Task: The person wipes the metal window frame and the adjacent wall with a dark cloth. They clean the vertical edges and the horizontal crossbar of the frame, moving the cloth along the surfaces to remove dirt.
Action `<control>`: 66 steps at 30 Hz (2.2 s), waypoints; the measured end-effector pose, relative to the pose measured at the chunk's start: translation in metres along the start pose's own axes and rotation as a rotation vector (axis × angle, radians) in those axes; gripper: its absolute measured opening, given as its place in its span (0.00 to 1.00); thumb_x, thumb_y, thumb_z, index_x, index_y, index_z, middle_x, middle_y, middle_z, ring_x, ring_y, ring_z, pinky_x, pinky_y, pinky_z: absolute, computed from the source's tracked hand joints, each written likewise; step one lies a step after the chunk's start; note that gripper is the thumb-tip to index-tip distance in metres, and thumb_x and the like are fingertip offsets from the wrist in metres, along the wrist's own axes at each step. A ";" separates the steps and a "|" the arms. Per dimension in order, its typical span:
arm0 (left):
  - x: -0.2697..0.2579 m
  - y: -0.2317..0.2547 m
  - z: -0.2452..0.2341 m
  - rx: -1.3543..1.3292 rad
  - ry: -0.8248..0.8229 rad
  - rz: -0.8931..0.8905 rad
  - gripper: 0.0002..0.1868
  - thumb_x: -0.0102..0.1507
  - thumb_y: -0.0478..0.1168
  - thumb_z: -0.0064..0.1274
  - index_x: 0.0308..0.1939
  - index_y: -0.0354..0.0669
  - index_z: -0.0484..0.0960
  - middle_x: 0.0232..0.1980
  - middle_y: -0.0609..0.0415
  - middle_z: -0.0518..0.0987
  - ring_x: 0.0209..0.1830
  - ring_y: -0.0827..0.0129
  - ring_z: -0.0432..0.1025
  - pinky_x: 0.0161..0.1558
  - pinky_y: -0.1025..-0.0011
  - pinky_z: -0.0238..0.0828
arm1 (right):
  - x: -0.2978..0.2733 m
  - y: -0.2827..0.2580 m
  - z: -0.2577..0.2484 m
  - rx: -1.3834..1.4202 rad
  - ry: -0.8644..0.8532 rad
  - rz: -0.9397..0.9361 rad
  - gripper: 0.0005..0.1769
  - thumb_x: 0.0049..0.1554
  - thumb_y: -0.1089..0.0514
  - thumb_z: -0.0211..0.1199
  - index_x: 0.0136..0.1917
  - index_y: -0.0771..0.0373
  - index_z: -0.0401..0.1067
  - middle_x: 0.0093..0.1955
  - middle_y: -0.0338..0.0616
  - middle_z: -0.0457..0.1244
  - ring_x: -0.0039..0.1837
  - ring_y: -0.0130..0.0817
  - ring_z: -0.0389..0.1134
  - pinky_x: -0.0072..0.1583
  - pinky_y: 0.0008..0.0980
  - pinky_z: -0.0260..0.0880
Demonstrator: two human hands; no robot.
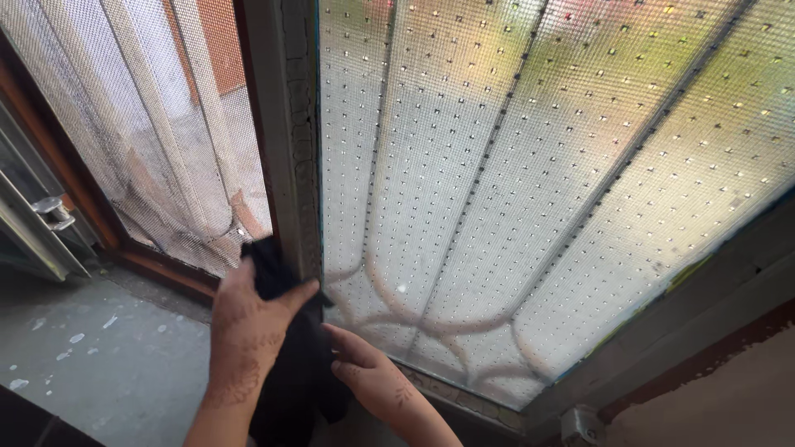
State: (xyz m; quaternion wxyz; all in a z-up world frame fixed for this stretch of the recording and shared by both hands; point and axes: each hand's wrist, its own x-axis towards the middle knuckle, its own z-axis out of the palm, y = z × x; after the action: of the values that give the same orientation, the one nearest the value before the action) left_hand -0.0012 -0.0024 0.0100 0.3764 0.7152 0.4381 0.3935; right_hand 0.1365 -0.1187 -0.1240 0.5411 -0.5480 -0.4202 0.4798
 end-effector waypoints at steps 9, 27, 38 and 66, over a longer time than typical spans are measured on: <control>-0.003 0.019 0.000 0.123 0.110 0.061 0.36 0.52 0.58 0.72 0.51 0.33 0.78 0.49 0.41 0.79 0.52 0.50 0.77 0.53 0.56 0.74 | -0.013 -0.036 0.013 -0.143 0.102 0.204 0.35 0.61 0.64 0.52 0.80 0.55 0.55 0.78 0.40 0.58 0.79 0.30 0.55 0.76 0.30 0.52; -0.012 -0.105 0.051 0.343 -0.112 -0.227 0.51 0.48 0.72 0.65 0.58 0.32 0.76 0.55 0.33 0.79 0.59 0.41 0.73 0.59 0.51 0.71 | -0.004 -0.006 0.007 -0.072 0.070 0.059 0.32 0.61 0.65 0.53 0.78 0.63 0.58 0.78 0.43 0.59 0.80 0.31 0.56 0.77 0.30 0.52; -0.027 -0.090 0.055 0.576 -0.225 -0.335 0.40 0.61 0.72 0.48 0.54 0.37 0.76 0.56 0.40 0.80 0.60 0.46 0.75 0.57 0.50 0.73 | -0.010 -0.024 0.012 -0.140 0.089 0.094 0.30 0.62 0.63 0.53 0.77 0.64 0.59 0.77 0.43 0.60 0.79 0.31 0.57 0.77 0.30 0.52; -0.028 -0.036 -0.019 0.095 -0.492 -0.280 0.27 0.60 0.37 0.63 0.61 0.52 0.72 0.54 0.51 0.87 0.58 0.65 0.80 0.61 0.66 0.73 | -0.011 -0.023 0.006 -0.006 0.064 0.024 0.31 0.63 0.63 0.53 0.80 0.57 0.59 0.69 0.45 0.63 0.72 0.30 0.60 0.72 0.29 0.58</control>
State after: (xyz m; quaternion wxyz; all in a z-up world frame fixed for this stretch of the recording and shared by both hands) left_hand -0.0383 -0.0123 -0.0209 0.4881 0.7386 0.4461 0.1311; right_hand 0.1300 -0.1265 -0.0998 0.5467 -0.5698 -0.3977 0.4673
